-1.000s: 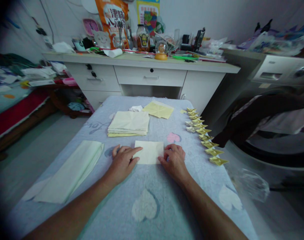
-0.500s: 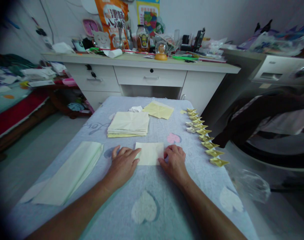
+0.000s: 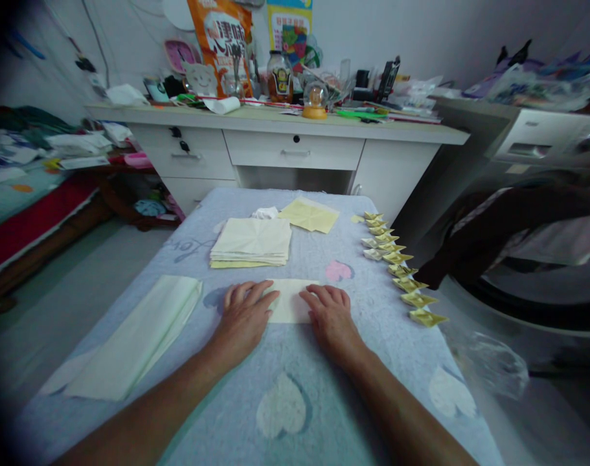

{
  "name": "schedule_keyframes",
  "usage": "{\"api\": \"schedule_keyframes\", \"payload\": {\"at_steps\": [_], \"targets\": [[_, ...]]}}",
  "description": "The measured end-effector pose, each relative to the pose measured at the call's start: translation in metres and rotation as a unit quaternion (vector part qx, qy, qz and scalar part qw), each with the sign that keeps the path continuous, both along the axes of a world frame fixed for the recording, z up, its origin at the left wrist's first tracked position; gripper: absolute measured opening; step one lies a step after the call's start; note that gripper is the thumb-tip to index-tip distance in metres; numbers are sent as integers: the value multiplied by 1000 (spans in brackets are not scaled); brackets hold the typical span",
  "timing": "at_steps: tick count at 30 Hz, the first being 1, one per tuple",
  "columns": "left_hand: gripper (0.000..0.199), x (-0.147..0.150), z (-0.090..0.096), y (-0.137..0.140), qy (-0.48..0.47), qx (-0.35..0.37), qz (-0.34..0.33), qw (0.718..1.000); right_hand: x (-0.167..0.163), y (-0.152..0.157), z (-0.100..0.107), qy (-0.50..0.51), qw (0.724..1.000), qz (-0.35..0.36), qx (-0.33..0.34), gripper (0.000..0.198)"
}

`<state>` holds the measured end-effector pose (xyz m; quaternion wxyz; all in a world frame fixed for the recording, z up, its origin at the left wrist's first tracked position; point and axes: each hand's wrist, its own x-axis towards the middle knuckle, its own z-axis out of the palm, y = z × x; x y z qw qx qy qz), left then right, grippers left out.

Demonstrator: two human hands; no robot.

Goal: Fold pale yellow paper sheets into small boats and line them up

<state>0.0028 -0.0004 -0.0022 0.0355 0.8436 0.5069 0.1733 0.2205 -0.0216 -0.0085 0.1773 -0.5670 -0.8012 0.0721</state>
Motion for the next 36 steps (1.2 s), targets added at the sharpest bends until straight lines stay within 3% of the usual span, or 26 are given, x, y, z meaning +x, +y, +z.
{"api": "schedule_keyframes", "payload": {"at_steps": [7,13,19,36], "targets": [[38,1,-4,3,-23,-43,-120,992,-3,-1,1,-37,999,-7,-7,39],[35,3,0,2,-16,-55,-115,992,-7,-5,7,-52,999,-6,-8,36],[39,2,-6,2,-2,-53,-114,992,-9,-9,4,-57,998,29,-28,48],[44,1,-4,3,-7,-66,-110,992,-12,-10,6,-66,996,10,-52,50]]}}
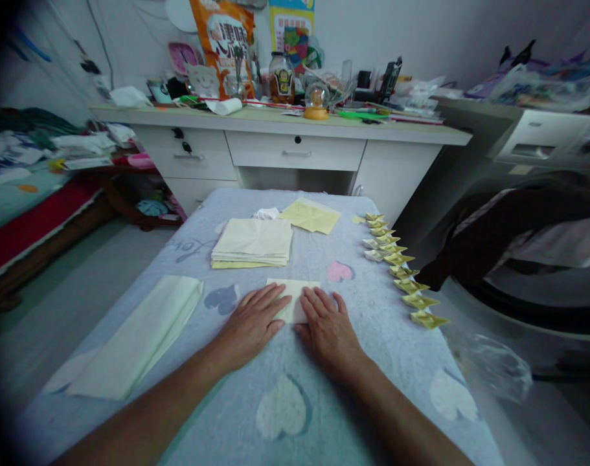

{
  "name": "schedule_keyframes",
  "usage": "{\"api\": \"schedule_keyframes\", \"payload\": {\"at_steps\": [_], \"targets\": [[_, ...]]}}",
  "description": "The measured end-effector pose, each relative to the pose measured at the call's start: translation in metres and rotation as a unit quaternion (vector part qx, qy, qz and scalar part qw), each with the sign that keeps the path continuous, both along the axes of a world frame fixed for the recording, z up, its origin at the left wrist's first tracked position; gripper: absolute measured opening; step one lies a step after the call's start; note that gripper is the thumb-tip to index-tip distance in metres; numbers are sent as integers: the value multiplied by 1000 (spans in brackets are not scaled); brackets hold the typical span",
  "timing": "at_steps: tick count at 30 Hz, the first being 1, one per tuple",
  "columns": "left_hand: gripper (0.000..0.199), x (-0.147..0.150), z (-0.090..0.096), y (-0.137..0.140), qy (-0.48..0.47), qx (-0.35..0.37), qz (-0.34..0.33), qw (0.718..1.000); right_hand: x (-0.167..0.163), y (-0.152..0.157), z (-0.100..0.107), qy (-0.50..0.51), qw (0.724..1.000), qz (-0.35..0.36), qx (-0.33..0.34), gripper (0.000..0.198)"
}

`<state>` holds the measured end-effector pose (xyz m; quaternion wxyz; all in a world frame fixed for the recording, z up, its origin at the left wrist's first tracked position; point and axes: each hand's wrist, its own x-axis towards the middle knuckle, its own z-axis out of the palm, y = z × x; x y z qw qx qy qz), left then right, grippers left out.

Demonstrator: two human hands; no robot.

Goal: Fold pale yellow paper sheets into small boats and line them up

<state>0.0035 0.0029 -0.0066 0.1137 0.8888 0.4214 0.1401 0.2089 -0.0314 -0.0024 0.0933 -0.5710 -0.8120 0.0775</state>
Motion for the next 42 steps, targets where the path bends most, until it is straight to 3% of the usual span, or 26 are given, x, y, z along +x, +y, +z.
{"api": "schedule_keyframes", "payload": {"at_steps": [15,22,25,33,38,42], "targets": [[43,-4,-3,6,-5,1,-14,1000,-3,0,1,-7,1000,-7,-15,51],[52,-10,-10,24,-54,34,120,991,1,1,0,1,1000,0,-10,50],[47,-8,-11,31,-39,44,146,988,3,3,0,9,1000,6,-4,50],[31,-3,-6,37,-78,10,146,986,3,5,2,22,1000,11,18,46],[30,-1,-5,38,-124,-16,113,986,5,7,-3,25,998,-4,53,45],[44,2,-6,37,-193,-29,101,976,10,9,-12,16,992,-63,108,55]]}}
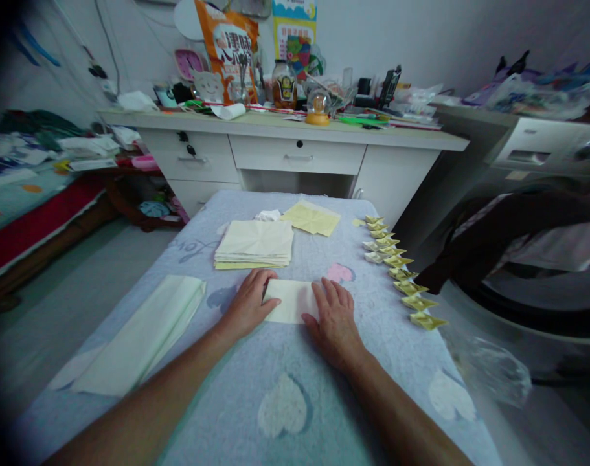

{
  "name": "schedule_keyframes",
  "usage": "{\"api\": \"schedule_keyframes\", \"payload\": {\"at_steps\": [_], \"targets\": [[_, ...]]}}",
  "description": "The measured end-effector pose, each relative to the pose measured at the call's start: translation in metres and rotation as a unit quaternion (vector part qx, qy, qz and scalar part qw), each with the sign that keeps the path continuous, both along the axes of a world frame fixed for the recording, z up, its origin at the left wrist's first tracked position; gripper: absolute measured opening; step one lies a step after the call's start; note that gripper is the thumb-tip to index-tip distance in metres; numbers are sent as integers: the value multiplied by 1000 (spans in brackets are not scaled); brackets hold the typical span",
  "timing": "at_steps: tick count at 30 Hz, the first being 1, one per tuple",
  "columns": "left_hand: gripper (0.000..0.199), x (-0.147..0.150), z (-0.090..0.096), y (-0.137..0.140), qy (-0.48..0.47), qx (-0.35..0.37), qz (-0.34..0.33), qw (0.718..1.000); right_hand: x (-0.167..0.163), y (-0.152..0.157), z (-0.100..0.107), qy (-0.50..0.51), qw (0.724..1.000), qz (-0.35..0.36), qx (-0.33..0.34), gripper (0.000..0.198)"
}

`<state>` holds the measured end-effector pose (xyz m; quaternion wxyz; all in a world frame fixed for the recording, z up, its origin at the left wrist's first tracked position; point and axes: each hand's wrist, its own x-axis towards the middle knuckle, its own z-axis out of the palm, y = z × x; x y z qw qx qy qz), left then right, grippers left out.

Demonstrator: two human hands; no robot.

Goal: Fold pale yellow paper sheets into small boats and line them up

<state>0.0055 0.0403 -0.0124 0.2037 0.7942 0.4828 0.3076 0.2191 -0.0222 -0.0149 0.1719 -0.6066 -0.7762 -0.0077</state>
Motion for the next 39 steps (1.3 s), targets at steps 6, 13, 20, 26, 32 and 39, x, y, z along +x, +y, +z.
{"api": "schedule_keyframes", "payload": {"at_steps": [6,13,20,26,32,39], "targets": [[74,6,3,-4,-74,-51,66,994,3,3,-7,21,1000,-7,-3,59],[44,5,4,-11,-240,-199,38,949,8,5,-5,240,970,-6,-25,77],[25,1,11,-21,-380,-297,-15,876,10,9,8,551,822,24,-143,49],[31,2,11,-25,-402,-319,-31,857,5,6,26,640,739,15,-208,35],[27,-3,8,-21,-403,-297,12,866,7,4,22,645,724,17,-242,28],[33,-6,2,-21,-363,-285,44,886,4,3,27,652,719,14,-239,30]]}}
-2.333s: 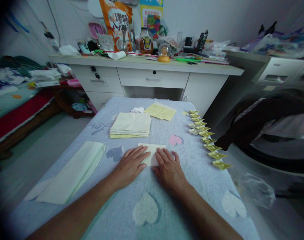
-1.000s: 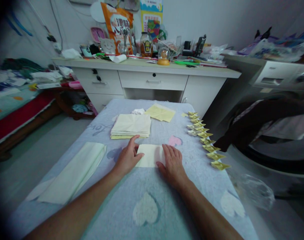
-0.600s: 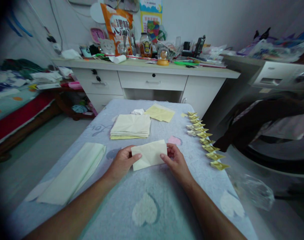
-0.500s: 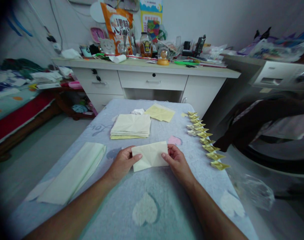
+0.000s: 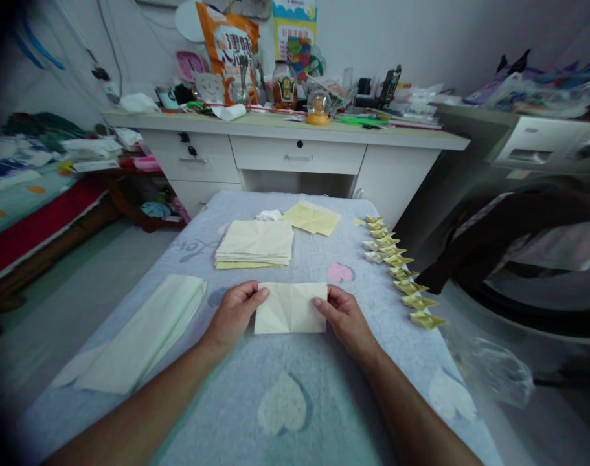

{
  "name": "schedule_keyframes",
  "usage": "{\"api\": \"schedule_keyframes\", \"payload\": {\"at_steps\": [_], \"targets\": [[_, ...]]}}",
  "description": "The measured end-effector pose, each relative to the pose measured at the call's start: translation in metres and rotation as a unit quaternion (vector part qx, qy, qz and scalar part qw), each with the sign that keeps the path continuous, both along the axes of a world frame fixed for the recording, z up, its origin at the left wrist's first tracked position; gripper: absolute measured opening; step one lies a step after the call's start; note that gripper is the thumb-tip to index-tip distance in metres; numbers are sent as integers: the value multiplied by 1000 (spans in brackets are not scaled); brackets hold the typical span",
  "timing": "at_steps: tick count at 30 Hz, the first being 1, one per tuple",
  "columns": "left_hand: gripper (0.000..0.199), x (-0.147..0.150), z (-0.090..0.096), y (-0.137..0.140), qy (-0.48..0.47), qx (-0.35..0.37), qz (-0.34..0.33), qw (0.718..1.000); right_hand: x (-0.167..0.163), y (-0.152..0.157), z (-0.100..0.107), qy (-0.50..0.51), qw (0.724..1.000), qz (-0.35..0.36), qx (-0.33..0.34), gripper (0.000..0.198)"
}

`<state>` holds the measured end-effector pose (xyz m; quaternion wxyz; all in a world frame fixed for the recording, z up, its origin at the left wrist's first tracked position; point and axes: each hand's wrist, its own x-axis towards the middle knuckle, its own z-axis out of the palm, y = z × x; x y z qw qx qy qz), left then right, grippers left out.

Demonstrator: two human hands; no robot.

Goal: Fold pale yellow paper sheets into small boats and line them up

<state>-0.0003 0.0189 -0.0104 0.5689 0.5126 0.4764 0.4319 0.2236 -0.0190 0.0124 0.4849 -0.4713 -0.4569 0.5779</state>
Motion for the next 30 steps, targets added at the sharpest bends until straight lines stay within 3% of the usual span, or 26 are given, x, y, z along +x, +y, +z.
{"api": "schedule_keyframes", "payload": {"at_steps": [16,30], "targets": [[35,2,5,-2,0,-1,-6,1000,0,-1,-4,-9,999,-28,-23,30],[34,1,-3,-1,13,12,-13,1000,3,-1,-8,-18,999,-27,-20,33]]}}
